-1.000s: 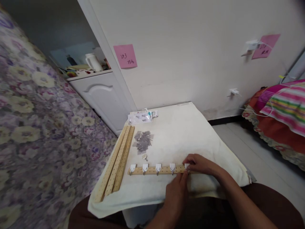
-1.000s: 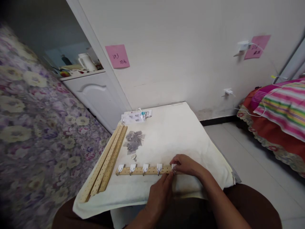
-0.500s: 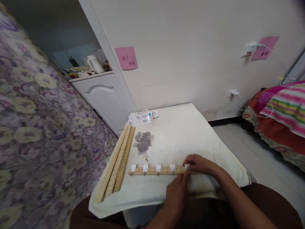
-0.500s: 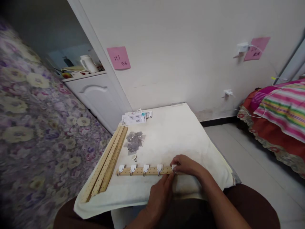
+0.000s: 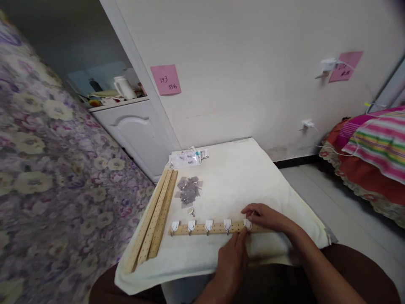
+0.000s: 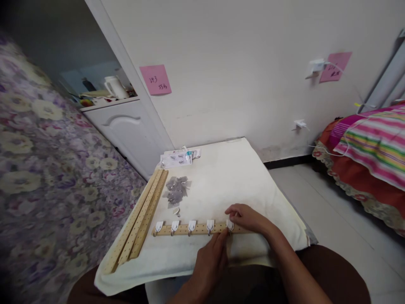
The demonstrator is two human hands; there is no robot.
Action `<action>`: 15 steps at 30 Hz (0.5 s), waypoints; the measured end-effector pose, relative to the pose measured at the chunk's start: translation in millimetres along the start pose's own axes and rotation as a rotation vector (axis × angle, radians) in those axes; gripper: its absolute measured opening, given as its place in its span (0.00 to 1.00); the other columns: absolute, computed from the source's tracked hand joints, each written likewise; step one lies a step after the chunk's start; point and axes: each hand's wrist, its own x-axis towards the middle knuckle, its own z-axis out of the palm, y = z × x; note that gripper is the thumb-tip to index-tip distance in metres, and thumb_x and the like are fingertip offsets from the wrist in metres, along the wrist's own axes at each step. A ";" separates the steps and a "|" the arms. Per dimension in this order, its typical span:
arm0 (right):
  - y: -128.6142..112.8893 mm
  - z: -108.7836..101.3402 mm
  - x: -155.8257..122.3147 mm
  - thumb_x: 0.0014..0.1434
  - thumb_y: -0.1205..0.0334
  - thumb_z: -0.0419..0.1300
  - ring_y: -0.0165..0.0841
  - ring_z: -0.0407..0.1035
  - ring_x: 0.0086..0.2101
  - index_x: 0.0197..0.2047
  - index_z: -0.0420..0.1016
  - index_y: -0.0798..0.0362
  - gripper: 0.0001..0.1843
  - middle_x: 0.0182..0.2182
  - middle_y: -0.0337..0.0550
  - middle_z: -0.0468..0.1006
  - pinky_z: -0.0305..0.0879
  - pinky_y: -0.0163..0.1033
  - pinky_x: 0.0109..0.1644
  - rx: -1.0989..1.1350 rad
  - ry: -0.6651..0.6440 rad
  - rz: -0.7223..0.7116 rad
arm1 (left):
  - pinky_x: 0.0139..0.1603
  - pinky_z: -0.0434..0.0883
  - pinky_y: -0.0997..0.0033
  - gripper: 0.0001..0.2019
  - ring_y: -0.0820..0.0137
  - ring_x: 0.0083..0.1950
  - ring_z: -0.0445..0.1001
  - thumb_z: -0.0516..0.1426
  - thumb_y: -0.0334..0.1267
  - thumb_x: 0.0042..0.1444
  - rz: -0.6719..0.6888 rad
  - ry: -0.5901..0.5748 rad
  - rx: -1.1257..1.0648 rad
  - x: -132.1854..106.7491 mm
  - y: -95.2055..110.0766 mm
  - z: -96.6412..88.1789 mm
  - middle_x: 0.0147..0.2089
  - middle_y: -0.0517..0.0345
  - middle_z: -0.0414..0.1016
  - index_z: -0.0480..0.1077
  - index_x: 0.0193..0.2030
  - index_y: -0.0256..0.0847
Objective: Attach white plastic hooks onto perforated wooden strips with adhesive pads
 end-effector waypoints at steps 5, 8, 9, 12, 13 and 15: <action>1.1 -5.8 1.0 0.56 0.60 0.54 0.36 0.69 0.36 0.45 0.74 0.54 0.15 0.35 0.44 0.77 0.65 0.40 0.41 0.007 0.176 0.042 | 0.51 0.68 0.68 0.18 0.68 0.50 0.71 0.45 0.31 0.58 0.076 0.085 -0.064 -8.2 1.3 -19.7 0.52 0.54 0.70 0.62 0.54 0.44; -1.2 -8.2 0.2 0.57 0.57 0.54 0.34 0.68 0.32 0.43 0.73 0.54 0.14 0.30 0.41 0.75 0.64 0.38 0.36 0.035 0.245 0.053 | 0.44 0.68 0.72 0.11 0.70 0.42 0.71 0.44 0.35 0.62 -0.012 0.186 0.017 -3.1 -8.4 -55.7 0.41 0.57 0.72 0.67 0.43 0.44; -2.1 -8.9 -0.1 0.57 0.57 0.54 0.33 0.67 0.30 0.42 0.73 0.54 0.14 0.29 0.40 0.74 0.63 0.37 0.35 0.043 0.259 0.055 | 0.43 0.67 0.73 0.12 0.71 0.41 0.71 0.43 0.36 0.62 -0.067 0.229 0.074 0.8 -16.0 -70.6 0.39 0.57 0.71 0.67 0.42 0.44; -4.3 -12.2 -1.2 0.56 0.55 0.55 0.32 0.65 0.28 0.41 0.73 0.54 0.14 0.27 0.38 0.72 0.61 0.36 0.31 0.072 0.295 0.057 | 0.46 0.65 0.71 0.12 0.68 0.45 0.69 0.44 0.33 0.61 -0.225 0.239 0.278 15.4 -49.5 -114.6 0.42 0.55 0.71 0.67 0.43 0.42; -4.7 -14.4 -1.8 0.55 0.55 0.55 0.31 0.65 0.28 0.41 0.73 0.54 0.14 0.27 0.38 0.72 0.61 0.36 0.31 0.089 0.308 0.058 | 0.47 0.64 0.70 0.13 0.67 0.46 0.69 0.44 0.31 0.59 -0.240 0.228 0.296 20.2 -61.7 -126.4 0.44 0.54 0.71 0.68 0.43 0.42; -4.3 -21.1 -3.6 0.55 0.55 0.55 0.31 0.64 0.28 0.42 0.73 0.53 0.14 0.28 0.39 0.72 0.60 0.35 0.30 0.133 0.344 0.064 | 0.44 0.64 0.69 0.11 0.66 0.44 0.70 0.47 0.30 0.56 -0.253 0.164 0.319 28.6 -82.8 -143.0 0.43 0.54 0.71 0.70 0.39 0.42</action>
